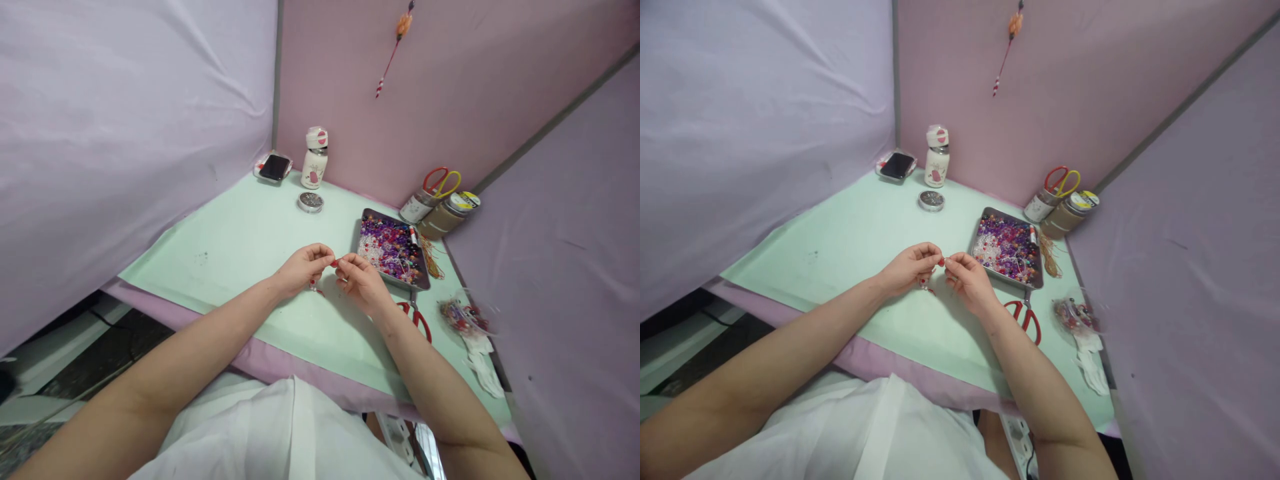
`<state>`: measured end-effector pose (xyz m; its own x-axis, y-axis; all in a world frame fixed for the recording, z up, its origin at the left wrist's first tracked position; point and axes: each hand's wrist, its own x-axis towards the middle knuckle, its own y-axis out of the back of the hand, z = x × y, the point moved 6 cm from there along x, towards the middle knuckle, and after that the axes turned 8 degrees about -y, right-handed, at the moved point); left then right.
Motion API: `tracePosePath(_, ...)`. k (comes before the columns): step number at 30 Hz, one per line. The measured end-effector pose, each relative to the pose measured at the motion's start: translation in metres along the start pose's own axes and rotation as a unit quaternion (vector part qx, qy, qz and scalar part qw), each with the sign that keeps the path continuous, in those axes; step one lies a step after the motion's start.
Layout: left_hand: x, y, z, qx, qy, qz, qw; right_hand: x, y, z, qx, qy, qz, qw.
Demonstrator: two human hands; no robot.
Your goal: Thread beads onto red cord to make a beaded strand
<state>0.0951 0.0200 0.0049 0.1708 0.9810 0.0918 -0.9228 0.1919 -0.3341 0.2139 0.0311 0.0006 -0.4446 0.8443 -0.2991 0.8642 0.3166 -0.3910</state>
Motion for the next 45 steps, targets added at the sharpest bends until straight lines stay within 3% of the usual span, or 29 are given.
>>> tracePosePath(17, 0.003, 0.005, -0.004, -0.001, 0.007, 0.022, 1.000, 0.003, 0.001, 0.003, -0.015, 0.024, 0.044, 0.999)
tracePosePath(22, 0.005, 0.009, -0.005, 0.049, -0.016, 0.041, 0.998, 0.004, 0.004, 0.002, -0.091, 0.057, 0.064, 0.992)
tracePosePath(25, 0.002, 0.010, 0.001, 0.145, -0.068, 0.065, 0.985, -0.002, 0.007, -0.009, -0.202, 0.149, 0.120, 0.961)
tracePosePath(28, -0.004, 0.006, 0.012, 0.293, -0.153, 0.074, 0.941, -0.013, 0.001, -0.021, -0.326, 0.258, 0.167, 0.894)
tracePosePath(30, -0.007, 0.002, 0.015, 0.373, -0.187, 0.064, 0.907, -0.018, -0.005, -0.024, -0.397, 0.291, 0.173, 0.853)
tracePosePath(33, -0.008, -0.002, 0.011, 0.442, -0.195, 0.043, 0.875, -0.020, -0.011, -0.024, -0.462, 0.303, 0.177, 0.814)
tracePosePath(39, -0.006, -0.005, 0.001, 0.505, -0.197, 0.023, 0.840, -0.016, -0.009, -0.021, -0.489, 0.291, 0.188, 0.801)
tracePosePath(45, -0.008, -0.005, 0.003, 0.507, -0.196, 0.038, 0.839, -0.016, -0.009, -0.019, -0.475, 0.285, 0.169, 0.815)
